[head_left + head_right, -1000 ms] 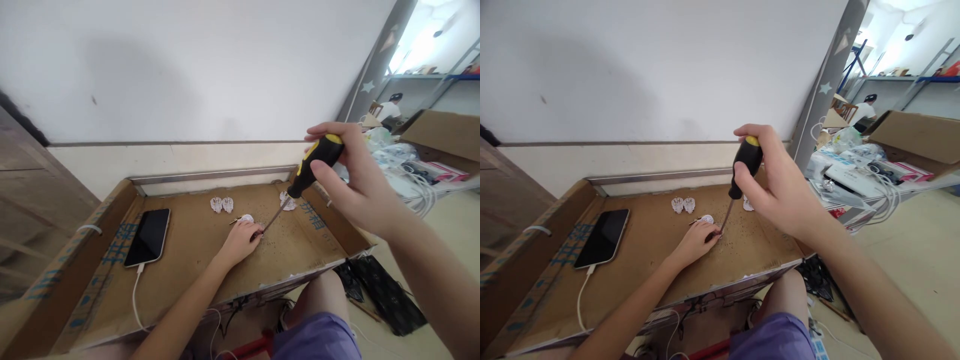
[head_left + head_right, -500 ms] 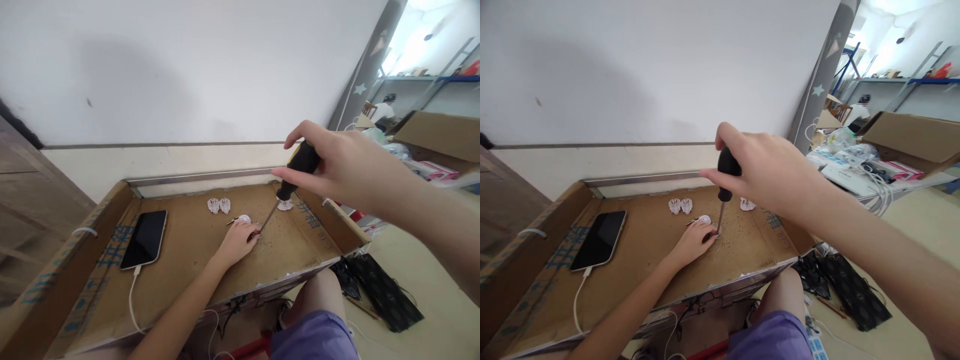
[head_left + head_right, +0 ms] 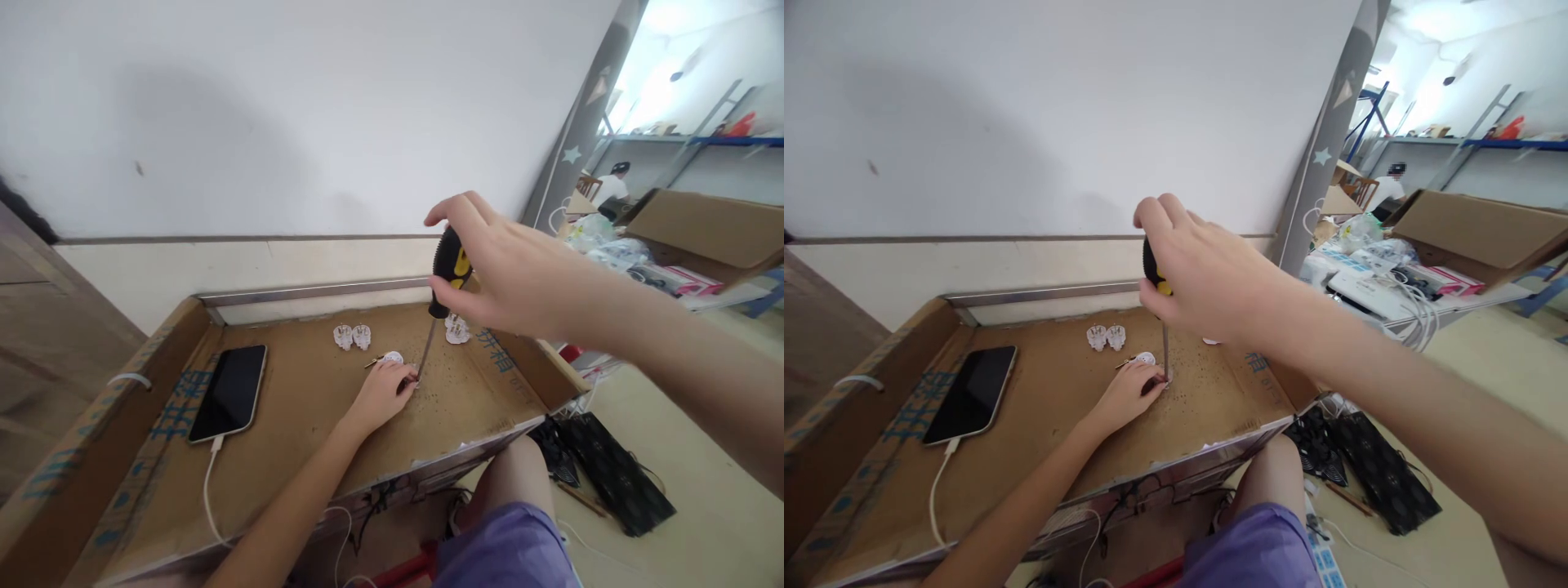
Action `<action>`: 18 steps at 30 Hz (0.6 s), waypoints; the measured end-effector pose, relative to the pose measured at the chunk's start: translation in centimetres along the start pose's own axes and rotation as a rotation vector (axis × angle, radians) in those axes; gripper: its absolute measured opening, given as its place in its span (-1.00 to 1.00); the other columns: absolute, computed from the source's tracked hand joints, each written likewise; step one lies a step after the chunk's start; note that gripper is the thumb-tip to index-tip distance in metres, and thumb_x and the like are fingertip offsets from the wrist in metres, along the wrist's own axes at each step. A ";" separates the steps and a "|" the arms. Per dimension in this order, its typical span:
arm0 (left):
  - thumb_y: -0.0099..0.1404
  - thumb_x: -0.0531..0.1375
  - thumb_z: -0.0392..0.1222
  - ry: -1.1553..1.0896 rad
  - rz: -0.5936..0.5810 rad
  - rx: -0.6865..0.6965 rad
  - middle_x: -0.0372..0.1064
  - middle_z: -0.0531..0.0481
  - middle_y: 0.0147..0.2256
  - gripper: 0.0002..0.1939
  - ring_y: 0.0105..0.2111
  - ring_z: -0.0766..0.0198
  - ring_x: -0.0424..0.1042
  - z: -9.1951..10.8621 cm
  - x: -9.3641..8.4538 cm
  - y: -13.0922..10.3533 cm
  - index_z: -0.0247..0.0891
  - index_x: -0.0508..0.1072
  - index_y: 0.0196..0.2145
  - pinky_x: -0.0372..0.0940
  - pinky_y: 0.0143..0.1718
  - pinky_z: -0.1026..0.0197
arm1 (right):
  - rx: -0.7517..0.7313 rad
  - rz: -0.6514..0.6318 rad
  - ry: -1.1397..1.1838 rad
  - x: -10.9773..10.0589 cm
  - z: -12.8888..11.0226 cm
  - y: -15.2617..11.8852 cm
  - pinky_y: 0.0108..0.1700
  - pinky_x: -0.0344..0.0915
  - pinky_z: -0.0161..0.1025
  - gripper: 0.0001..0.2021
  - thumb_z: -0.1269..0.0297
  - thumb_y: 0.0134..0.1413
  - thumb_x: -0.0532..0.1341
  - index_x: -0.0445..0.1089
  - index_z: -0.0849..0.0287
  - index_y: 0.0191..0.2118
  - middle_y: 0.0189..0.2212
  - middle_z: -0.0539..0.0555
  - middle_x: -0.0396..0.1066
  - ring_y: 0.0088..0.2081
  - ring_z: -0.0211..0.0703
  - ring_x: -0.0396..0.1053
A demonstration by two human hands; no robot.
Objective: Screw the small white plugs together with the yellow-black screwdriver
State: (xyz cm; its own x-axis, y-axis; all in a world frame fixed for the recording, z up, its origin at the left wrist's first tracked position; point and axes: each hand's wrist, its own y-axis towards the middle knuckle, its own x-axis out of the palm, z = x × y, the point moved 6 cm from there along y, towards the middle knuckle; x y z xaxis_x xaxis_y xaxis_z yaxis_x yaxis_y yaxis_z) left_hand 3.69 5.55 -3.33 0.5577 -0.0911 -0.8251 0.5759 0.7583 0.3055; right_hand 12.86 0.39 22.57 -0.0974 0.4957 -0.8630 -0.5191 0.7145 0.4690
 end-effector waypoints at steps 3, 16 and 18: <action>0.22 0.12 -0.33 -0.005 0.002 -0.002 0.47 0.00 -0.31 -0.91 -0.21 0.16 0.39 0.0 0.0 0.0 -0.22 0.40 -0.33 0.20 -0.09 0.09 | -0.062 -0.087 0.112 0.1 -0.4 0.1 -0.51 0.11 -0.30 -0.63 0.16 0.08 0.14 0.16 0.14 0.00 -0.32 0.06 0.39 -0.52 -0.26 0.27; 0.23 0.14 -0.35 -0.015 -0.007 -0.036 0.47 0.01 -0.29 -0.92 -0.19 0.16 0.38 0.0 0.2 0.0 -0.22 0.40 -0.32 0.18 -0.07 0.08 | -0.070 -0.091 0.271 -0.5 1.4 -1.7 -0.43 0.19 -0.26 -0.60 0.24 0.07 0.11 0.19 0.12 0.06 -0.04 0.10 0.32 -0.52 -0.33 0.24; 0.24 0.14 -0.35 -0.010 -0.024 -0.047 0.46 0.00 -0.27 -0.92 -0.18 0.16 0.38 -0.1 0.3 0.0 -0.22 0.40 -0.32 0.18 -0.07 0.08 | 0.006 -0.086 0.128 -0.6 1.6 -1.7 -0.48 0.10 -0.27 -0.71 0.14 0.10 0.11 0.32 0.13 -0.09 -0.27 0.06 0.41 -0.54 -0.29 0.23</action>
State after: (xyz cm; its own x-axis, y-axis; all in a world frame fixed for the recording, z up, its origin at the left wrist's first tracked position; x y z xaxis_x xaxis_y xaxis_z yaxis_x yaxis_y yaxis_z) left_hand 3.83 5.59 -3.56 0.5501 -0.1162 -0.8269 0.5604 0.7856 0.2624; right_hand 15.18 -0.37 22.62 -0.1604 0.3656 -0.9168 -0.5248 0.7551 0.3929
